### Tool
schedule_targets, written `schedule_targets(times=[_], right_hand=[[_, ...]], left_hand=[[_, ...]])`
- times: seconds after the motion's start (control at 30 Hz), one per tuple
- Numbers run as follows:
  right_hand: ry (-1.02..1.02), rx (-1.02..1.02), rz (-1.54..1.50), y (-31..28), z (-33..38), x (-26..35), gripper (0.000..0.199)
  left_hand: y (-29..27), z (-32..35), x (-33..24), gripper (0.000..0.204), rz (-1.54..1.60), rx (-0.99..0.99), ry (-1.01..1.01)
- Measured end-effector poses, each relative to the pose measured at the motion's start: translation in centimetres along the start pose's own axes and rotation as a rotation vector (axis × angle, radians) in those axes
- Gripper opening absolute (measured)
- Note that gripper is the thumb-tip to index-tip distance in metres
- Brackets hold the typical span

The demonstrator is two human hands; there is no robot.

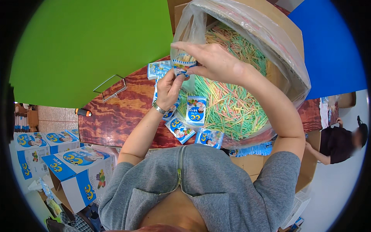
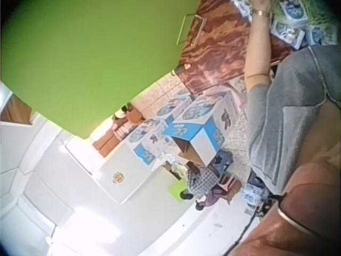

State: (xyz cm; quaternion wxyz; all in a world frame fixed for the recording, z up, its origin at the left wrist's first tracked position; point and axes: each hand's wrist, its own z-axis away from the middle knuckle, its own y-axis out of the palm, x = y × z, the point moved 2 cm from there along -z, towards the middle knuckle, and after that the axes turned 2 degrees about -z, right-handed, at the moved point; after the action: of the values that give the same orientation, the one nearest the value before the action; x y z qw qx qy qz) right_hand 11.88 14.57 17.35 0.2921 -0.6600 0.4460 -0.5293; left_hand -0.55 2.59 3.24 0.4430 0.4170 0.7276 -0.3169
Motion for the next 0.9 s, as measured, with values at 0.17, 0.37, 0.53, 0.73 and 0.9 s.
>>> schedule_targets(times=[0.17,0.37,0.53,0.73,0.9], right_hand=[[0.116,0.044,0.057,1.5,-0.3,1.0,0.071],[0.037,-0.093,-0.123,4.0,0.3,1.1,0.068],[-0.037,-0.053,-0.171,7.7,1.1,2.1,0.066],[0.153,0.116,-0.02,9.1,3.5,-1.5,0.055],[0.146,0.058,-0.005,8.8,4.8,-3.2,0.041]], left_hand=[[-0.9,0.3,-1.7,0.02,-0.218,-0.004,0.1],[-3.8,1.2,-1.5,0.01,-0.107,0.056,0.049],[-8.5,4.7,-1.2,0.013,-0.019,0.141,-0.248],[-9.9,9.7,2.1,0.014,-0.379,0.354,-0.5],[-7.9,10.2,2.2,0.035,-0.724,0.145,-0.252]])
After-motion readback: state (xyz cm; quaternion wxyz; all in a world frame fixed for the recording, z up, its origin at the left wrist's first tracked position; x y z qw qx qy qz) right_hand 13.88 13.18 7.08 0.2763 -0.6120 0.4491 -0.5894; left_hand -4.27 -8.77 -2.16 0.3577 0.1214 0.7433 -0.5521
